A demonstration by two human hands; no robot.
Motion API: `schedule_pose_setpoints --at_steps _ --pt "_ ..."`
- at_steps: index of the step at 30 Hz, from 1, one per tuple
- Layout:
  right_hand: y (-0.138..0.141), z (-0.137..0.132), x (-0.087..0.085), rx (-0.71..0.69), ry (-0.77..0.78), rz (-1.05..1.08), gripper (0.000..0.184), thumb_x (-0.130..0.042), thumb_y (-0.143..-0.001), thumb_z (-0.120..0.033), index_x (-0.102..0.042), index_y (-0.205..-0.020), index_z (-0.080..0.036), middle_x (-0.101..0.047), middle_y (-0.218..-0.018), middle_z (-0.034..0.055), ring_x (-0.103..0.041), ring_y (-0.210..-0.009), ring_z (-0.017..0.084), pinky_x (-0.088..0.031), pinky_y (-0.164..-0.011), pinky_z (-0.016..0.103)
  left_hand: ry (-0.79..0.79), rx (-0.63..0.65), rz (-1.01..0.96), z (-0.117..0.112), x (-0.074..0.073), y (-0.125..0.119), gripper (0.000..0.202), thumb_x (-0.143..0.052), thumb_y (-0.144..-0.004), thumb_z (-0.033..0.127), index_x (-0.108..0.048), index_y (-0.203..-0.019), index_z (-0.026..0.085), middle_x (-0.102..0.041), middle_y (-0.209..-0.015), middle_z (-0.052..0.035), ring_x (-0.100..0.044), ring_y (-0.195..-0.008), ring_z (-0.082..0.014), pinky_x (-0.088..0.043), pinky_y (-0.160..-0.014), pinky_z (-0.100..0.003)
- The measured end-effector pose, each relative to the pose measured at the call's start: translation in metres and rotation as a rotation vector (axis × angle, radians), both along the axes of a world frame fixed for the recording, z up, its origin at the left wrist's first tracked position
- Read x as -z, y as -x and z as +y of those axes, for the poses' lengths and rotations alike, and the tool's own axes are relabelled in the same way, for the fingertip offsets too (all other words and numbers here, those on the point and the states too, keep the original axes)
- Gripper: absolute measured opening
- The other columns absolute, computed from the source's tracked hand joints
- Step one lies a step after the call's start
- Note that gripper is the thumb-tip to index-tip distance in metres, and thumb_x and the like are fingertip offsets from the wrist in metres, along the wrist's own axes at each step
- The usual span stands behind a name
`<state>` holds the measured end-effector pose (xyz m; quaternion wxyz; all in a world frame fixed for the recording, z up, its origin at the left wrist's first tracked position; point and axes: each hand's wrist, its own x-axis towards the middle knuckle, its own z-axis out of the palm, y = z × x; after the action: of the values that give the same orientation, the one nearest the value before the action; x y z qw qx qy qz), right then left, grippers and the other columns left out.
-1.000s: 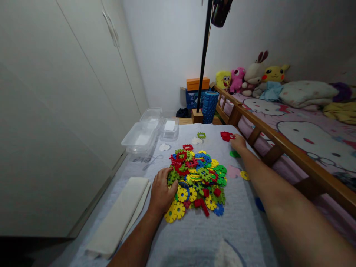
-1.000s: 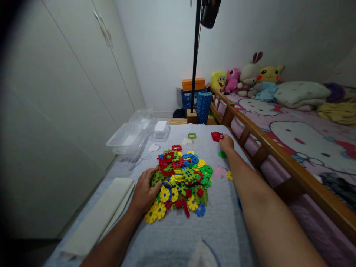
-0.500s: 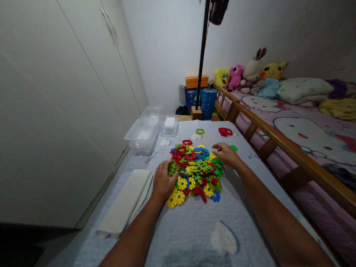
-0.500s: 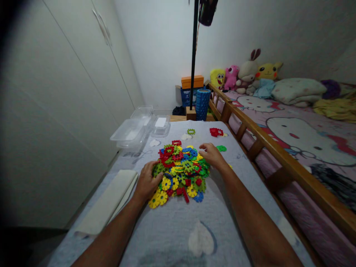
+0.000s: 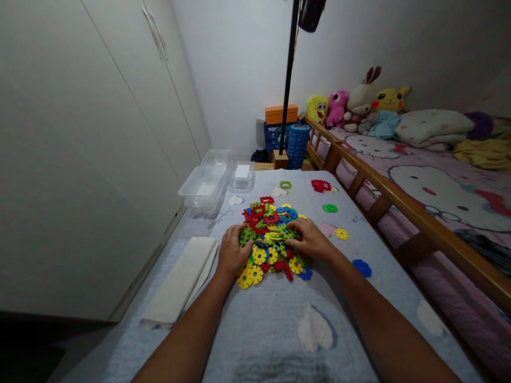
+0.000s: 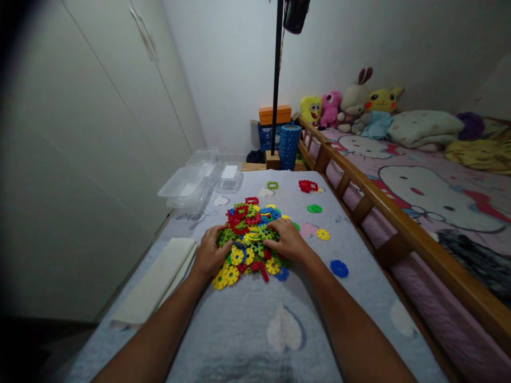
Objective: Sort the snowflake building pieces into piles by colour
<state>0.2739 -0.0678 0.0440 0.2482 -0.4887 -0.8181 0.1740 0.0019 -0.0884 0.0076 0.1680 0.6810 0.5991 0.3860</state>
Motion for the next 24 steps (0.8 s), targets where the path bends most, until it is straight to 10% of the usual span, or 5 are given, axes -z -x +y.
schedule_pose_setpoints --at_steps 10,24 --pt "-0.006 0.014 0.009 0.203 -0.092 0.255 0.021 -0.073 -0.076 -0.032 -0.062 -0.092 -0.022 -0.058 -0.097 0.0032 -0.058 -0.089 0.02 -0.048 -0.082 0.033 0.009 -0.004 -0.004 0.001 0.002 0.0 0.039 -0.062 -0.082 0.026 -0.058 -0.12 0.02 -0.062 -0.125 -0.0103 -0.056 -0.122 -0.0279 -0.044 -0.109 -0.047" --pt "-0.014 0.167 0.03 0.59 -0.044 0.129 0.018 -0.072 -0.069 -0.03 -0.058 -0.075 -0.021 -0.064 -0.088 0.0044 -0.058 -0.096 0.023 -0.045 -0.09 0.033 0.008 -0.001 -0.011 0.001 0.002 0.0 0.039 -0.062 -0.081 0.027 -0.059 -0.119 0.02 -0.063 -0.124 -0.0104 -0.057 -0.121 -0.0288 -0.045 -0.107 -0.048"
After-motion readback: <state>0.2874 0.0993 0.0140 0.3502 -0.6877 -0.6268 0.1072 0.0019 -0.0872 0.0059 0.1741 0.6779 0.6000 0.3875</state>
